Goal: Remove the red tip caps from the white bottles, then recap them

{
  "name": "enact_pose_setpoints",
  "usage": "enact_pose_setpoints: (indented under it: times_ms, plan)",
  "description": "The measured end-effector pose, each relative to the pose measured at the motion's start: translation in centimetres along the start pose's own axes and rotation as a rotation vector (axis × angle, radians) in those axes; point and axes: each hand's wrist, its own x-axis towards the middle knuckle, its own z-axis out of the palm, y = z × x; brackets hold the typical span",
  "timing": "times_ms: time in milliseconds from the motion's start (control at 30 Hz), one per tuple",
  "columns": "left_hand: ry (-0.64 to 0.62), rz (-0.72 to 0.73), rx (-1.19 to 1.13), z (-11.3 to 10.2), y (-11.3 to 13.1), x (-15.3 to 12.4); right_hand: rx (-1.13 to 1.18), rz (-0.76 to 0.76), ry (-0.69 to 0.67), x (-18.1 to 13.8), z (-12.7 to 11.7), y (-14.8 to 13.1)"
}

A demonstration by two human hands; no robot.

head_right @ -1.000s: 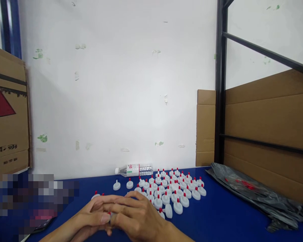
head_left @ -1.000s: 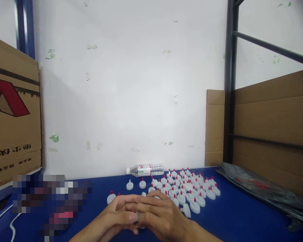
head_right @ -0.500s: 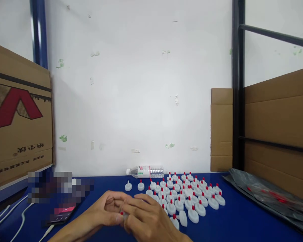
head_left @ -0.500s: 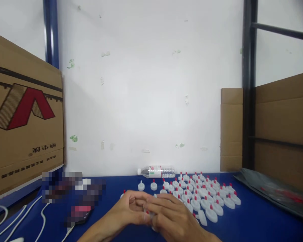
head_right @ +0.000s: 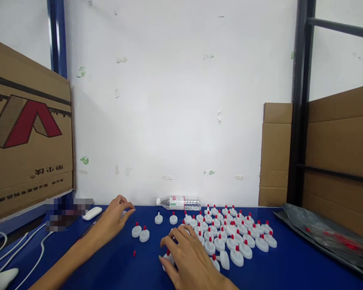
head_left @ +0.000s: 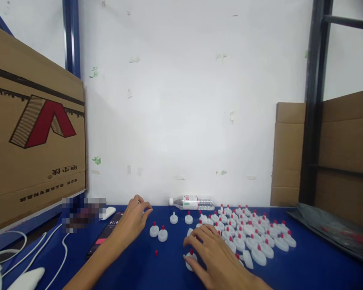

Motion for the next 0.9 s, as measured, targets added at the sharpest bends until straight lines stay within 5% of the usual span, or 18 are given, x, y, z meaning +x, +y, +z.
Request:
enact_pose_setpoints:
  times_ms: [333, 667, 900]
  plan:
    - [-0.234, -0.091, 0.162, 1.1, 0.1, -0.8, -0.037, -0.037, -0.04, -0.5, 1.9, 1.0]
    - [-0.264, -0.116, 0.384, -0.3, 1.4, -1.5, -0.036, 0.02, -0.144, -0.3, 1.3, 1.0]
    - [-0.245, 0.033, 0.449, -0.9, 3.7, -1.7, 0.047, 0.049, -0.105, -0.1, 0.3, 0.1]
